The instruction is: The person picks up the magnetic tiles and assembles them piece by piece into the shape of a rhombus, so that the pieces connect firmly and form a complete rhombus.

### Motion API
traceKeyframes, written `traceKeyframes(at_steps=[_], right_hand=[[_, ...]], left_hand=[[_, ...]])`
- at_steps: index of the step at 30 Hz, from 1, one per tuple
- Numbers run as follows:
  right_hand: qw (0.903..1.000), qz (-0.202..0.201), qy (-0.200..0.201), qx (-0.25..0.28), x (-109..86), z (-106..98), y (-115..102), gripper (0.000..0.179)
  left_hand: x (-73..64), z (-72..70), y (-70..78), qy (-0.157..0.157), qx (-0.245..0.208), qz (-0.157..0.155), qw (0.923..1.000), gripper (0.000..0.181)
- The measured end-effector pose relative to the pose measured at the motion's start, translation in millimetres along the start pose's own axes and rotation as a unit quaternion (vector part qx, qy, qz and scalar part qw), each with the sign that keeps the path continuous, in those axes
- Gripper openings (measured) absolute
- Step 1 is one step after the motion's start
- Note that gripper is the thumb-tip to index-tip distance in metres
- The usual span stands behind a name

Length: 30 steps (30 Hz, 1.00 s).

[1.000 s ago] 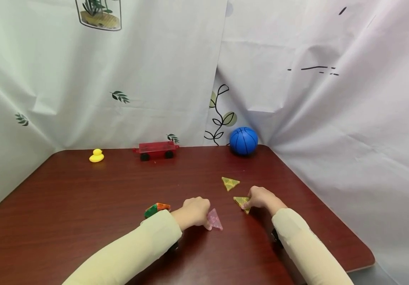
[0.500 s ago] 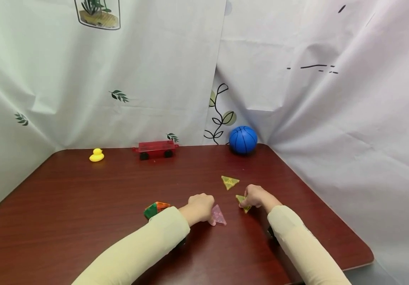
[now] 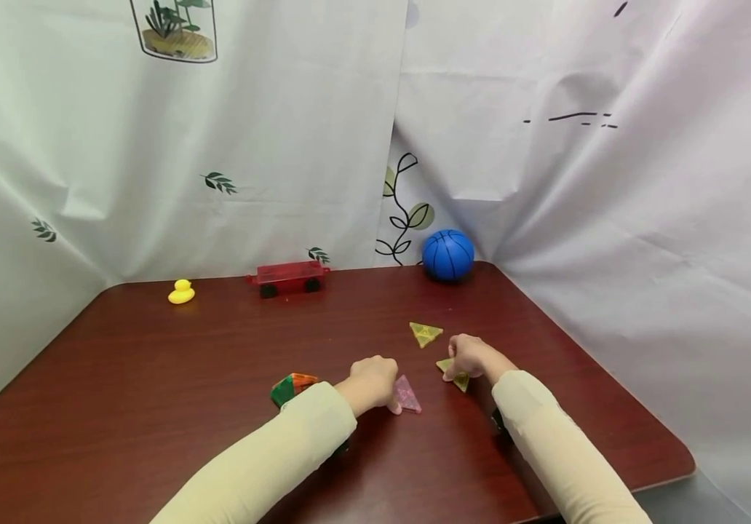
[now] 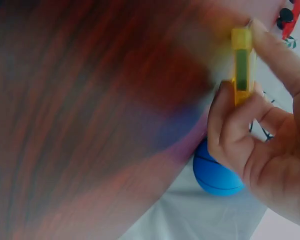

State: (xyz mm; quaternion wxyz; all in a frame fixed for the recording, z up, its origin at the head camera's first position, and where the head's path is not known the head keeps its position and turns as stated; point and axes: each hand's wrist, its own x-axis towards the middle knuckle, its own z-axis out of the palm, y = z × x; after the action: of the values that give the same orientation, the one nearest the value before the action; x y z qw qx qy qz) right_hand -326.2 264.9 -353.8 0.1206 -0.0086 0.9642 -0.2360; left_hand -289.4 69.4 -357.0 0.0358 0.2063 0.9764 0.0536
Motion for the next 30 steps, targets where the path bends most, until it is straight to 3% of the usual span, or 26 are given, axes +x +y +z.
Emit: traceKeyframes(at_steps=[9, 18, 30], right_hand=[[0.9961, -0.036, 0.03, 0.074, -11.7, 8, -20, 0.013], [0.9937, -0.089, 0.067, 0.016, -22.2, 23, -48, 0.009], [0.9946, -0.079, 0.068, -0.002, -28.0, 29, -58, 0.009]], left_hand=[[-0.3, 0.4, 0.2, -0.006, 0.005, -0.004, 1.0, 0.04], [0.6, -3.0, 1.2, -0.017, 0.006, -0.012, 0.9998, 0.038], [1.1, -2.0, -0.8, -0.012, -0.002, -0.012, 0.9999, 0.04]])
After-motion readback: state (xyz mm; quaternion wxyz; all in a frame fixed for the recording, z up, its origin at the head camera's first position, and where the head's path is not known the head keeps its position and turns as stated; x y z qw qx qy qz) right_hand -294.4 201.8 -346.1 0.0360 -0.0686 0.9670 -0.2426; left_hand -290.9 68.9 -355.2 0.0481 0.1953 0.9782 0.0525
